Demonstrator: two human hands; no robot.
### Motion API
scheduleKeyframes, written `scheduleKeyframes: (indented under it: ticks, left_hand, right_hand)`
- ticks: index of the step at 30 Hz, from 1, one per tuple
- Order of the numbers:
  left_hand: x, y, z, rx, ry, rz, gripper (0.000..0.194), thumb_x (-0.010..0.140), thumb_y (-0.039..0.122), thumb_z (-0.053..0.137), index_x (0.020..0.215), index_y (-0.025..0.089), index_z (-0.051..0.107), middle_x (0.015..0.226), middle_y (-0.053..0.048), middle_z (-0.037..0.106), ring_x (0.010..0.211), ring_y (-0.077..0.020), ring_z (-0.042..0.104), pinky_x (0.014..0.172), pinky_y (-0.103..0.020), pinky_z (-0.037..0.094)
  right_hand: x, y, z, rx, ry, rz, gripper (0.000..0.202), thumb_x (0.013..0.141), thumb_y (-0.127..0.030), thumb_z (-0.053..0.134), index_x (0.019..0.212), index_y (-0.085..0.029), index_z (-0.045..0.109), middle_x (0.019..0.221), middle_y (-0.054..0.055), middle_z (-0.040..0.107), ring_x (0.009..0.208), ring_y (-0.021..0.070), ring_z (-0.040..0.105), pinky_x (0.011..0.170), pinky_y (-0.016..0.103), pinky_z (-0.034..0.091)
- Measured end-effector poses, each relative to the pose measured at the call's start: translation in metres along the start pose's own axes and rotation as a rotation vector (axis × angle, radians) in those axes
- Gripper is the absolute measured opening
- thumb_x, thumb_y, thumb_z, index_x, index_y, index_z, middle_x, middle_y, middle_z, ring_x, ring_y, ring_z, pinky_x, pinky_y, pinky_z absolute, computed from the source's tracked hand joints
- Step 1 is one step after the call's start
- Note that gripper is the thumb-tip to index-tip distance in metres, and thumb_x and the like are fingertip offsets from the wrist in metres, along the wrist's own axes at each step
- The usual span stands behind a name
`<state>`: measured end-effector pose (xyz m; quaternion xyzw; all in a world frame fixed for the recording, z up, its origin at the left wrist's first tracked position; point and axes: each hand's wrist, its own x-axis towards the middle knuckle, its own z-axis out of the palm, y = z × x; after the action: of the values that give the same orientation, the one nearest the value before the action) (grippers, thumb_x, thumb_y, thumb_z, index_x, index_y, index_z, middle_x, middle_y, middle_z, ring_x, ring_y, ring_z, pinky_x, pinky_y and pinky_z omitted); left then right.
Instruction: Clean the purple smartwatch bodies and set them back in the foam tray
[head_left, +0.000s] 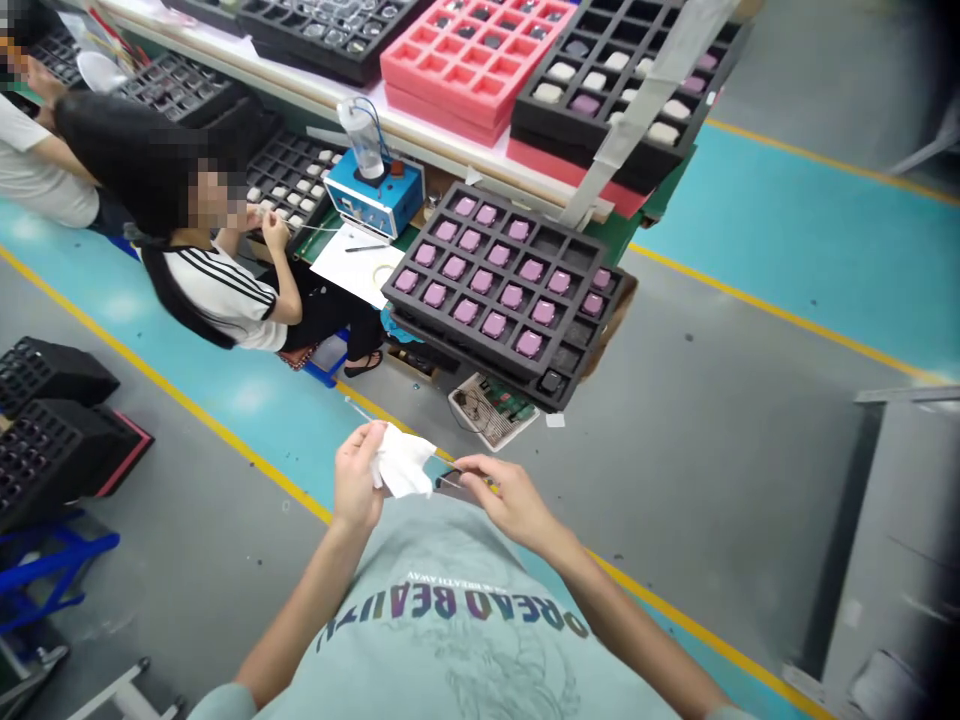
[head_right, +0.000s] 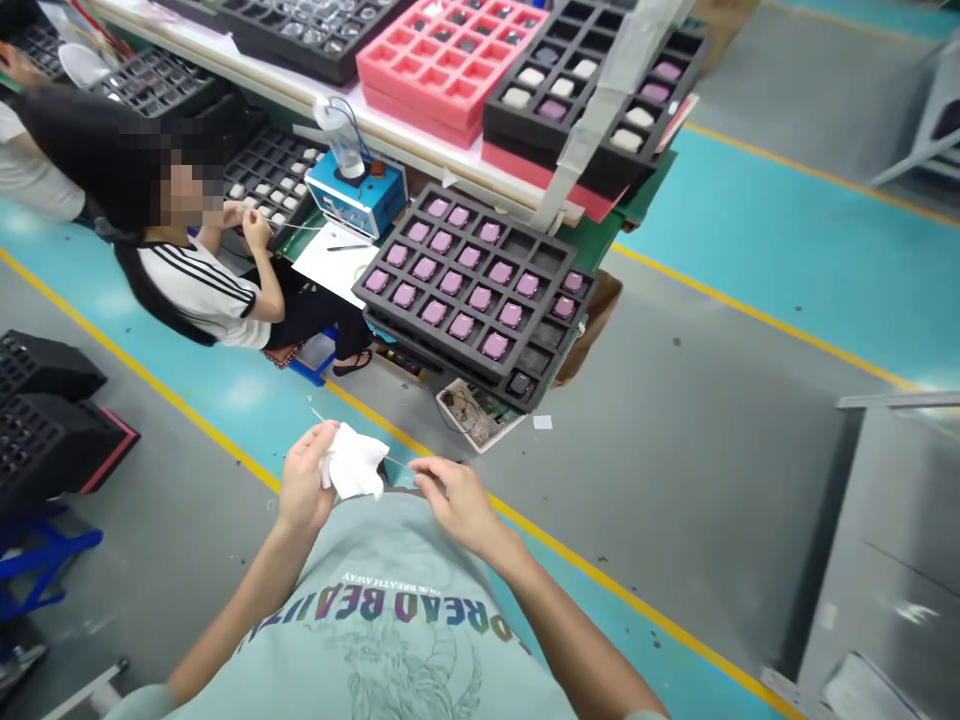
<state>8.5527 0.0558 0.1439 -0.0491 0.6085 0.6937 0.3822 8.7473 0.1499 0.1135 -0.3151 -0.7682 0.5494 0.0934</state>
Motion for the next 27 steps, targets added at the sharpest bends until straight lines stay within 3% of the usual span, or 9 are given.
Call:
scheduleKeyframes:
  ticks: [5,11,14,17,22,27]
  left_hand:
    - [0.057,0.007,-0.067,-0.069,0.020,-0.038,0.037,0.061,0.040,0.091,0.081,0.016,0.070,0.075,0.000,0.066,0.065,-0.0128,0.062,0.062,-0.024,0.050]
    - [0.131,0.019,-0.146,0.044,-0.117,-0.150,0.028,0.075,0.036,0.085,0.073,0.015,0.065,0.072,0.001,0.062,0.064,-0.0118,0.059,0.061,-0.024,0.049]
    - [0.164,0.017,-0.177,0.165,-0.178,-0.241,0.023,0.094,0.036,0.074,0.090,0.013,0.068,0.084,-0.001,0.067,0.070,-0.0126,0.062,0.065,-0.027,0.055]
    - [0.188,0.008,-0.201,0.261,-0.193,-0.314,0.027,0.101,0.037,0.067,0.113,0.014,0.068,0.106,-0.006,0.071,0.086,-0.0169,0.069,0.075,-0.034,0.061]
    - [0.211,-0.013,-0.236,0.320,-0.093,-0.390,0.028,0.101,0.037,0.068,0.116,0.014,0.068,0.110,-0.007,0.071,0.091,-0.0185,0.070,0.079,-0.036,0.062]
    - [0.220,-0.041,-0.275,0.309,0.114,-0.452,0.030,0.102,0.043,0.065,0.103,0.013,0.069,0.092,-0.003,0.071,0.077,-0.0152,0.068,0.073,-0.032,0.059]
  right_hand:
    - [0.024,0.000,0.057,-0.149,-0.052,0.015,0.025,0.099,-0.023,0.055,0.109,-0.024,0.078,0.107,0.006,0.083,0.094,0.0226,0.077,0.084,0.035,0.058]
    - [0.056,-0.012,0.130,-0.382,-0.047,0.100,0.030,0.100,-0.019,0.054,0.112,-0.026,0.080,0.108,0.008,0.082,0.103,0.0279,0.068,0.095,0.044,0.052]
    - [0.073,-0.014,0.159,-0.482,-0.037,0.171,0.033,0.101,-0.019,0.051,0.113,-0.026,0.080,0.111,0.010,0.081,0.107,0.0286,0.063,0.095,0.043,0.051]
    - [0.088,-0.013,0.179,-0.549,-0.071,0.243,0.034,0.100,-0.016,0.050,0.113,-0.025,0.081,0.111,0.010,0.079,0.107,0.0265,0.064,0.091,0.037,0.051]
    - [0.118,-0.002,0.201,-0.568,-0.231,0.278,0.033,0.097,-0.014,0.054,0.111,-0.027,0.081,0.106,0.005,0.080,0.101,0.0210,0.072,0.085,0.028,0.051]
    - [0.163,0.038,0.216,-0.534,-0.310,0.307,0.032,0.097,-0.017,0.055,0.110,-0.028,0.082,0.111,0.004,0.081,0.104,0.0221,0.075,0.086,0.029,0.053]
